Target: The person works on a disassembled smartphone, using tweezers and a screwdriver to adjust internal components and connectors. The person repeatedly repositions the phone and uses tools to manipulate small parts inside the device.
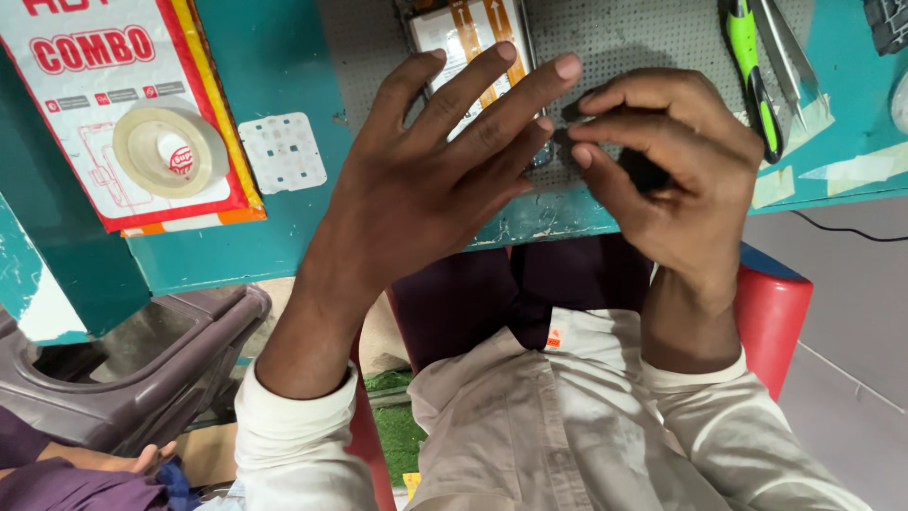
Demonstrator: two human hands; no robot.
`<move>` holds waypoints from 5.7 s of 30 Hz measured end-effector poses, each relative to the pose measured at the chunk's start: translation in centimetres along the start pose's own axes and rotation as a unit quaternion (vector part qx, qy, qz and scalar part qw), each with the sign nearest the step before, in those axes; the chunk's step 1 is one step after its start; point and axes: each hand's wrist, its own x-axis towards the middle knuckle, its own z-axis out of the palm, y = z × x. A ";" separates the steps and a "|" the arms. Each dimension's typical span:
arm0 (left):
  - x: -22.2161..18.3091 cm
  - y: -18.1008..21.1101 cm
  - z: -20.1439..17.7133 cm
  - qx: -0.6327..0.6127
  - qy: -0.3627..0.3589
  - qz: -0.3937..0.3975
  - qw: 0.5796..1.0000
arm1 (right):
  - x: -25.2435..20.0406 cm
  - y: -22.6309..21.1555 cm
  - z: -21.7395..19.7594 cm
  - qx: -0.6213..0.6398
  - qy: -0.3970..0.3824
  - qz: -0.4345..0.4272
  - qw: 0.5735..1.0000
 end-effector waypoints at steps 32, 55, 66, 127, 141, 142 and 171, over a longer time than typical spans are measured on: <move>-0.9 -0.3 0.3 0.027 -0.009 -0.008 1.000 | -1.1 0.0 1.8 -0.101 0.026 -0.028 0.994; -2.0 -0.3 2.0 -0.017 0.037 -0.027 0.999 | -1.7 1.1 2.9 -0.201 0.025 -0.065 0.977; -2.3 -0.3 2.3 -0.015 0.037 -0.023 0.999 | -1.7 2.2 2.9 -0.182 0.051 -0.100 0.977; 1.2 6.2 3.5 -0.677 0.335 -0.312 0.576 | 0.1 -0.2 -0.6 0.351 -0.074 0.085 0.930; -0.8 6.8 4.2 -0.619 0.233 -0.328 0.675 | -0.3 3.3 -0.5 0.473 -0.141 0.165 0.854; -0.9 6.7 4.0 -0.614 0.210 -0.343 0.680 | -0.5 3.3 -0.5 0.465 -0.139 0.166 0.858; -0.9 6.5 3.8 -0.463 0.188 -0.282 0.819 | -1.4 4.4 -0.3 0.486 -0.075 0.169 0.854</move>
